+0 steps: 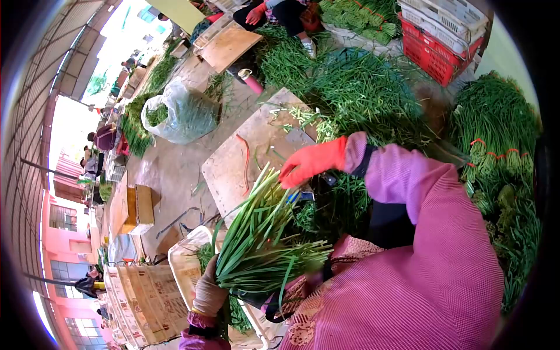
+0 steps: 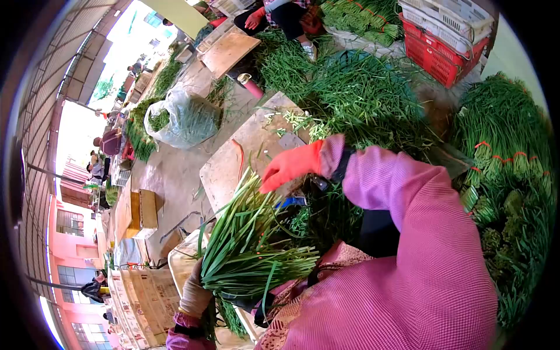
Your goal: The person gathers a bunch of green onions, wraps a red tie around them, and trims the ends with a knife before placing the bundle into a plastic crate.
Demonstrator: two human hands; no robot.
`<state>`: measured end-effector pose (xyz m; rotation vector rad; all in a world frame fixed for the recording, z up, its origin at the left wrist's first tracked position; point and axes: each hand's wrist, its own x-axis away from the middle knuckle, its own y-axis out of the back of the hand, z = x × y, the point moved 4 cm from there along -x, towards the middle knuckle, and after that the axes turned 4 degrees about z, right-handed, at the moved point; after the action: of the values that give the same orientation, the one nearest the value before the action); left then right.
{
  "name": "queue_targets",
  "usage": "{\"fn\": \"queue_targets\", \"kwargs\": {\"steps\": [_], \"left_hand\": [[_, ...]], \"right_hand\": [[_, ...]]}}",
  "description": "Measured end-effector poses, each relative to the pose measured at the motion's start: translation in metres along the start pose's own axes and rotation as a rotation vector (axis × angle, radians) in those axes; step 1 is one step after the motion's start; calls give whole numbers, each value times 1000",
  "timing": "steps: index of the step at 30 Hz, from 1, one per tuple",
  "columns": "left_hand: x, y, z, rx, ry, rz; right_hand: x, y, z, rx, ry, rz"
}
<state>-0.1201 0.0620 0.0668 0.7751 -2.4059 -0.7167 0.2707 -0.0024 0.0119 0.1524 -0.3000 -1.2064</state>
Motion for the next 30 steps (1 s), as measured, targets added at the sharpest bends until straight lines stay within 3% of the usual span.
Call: {"fn": "queue_targets", "kwargs": {"steps": [4,6,9,11,13,17,19,20,23,25,26,27,29,30], "left_hand": [[2,-4,-17,-31,48,46],[5,-5,-14,-52,60,47],[11,-1,-7,-140,16,34],[18,1,5,-67,73,32],[23,3,18,-87,84,11],[26,0,30,-28,112,4],[24,-2,36,-49,128,11],[22,-3,33,-81,127,19],[22,-5,32,-115,122,15],[23,-3,35,-203,130,15],[25,-2,31,-204,132,15],[28,-2,22,-164,120,2],[31,-1,26,-121,111,-16],[31,0,38,-117,123,-4]], "right_hand": [[-39,-39,-4,-73,80,36],[-56,-54,-13,-265,129,-49],[-67,-59,-20,-248,200,-107],[-85,-54,-45,-402,307,-91],[-61,-25,-48,-97,74,-431],[-41,-46,-15,3,2,-355],[-43,-76,3,388,-149,-263],[-48,-91,3,388,-151,-264],[-67,-109,-12,594,37,-624],[-88,-108,-29,440,308,-479],[-88,-96,-27,98,440,-442],[-80,-81,-28,229,426,-523],[-78,-72,-52,-86,371,-469],[-74,-73,-45,-86,370,-469]]}}
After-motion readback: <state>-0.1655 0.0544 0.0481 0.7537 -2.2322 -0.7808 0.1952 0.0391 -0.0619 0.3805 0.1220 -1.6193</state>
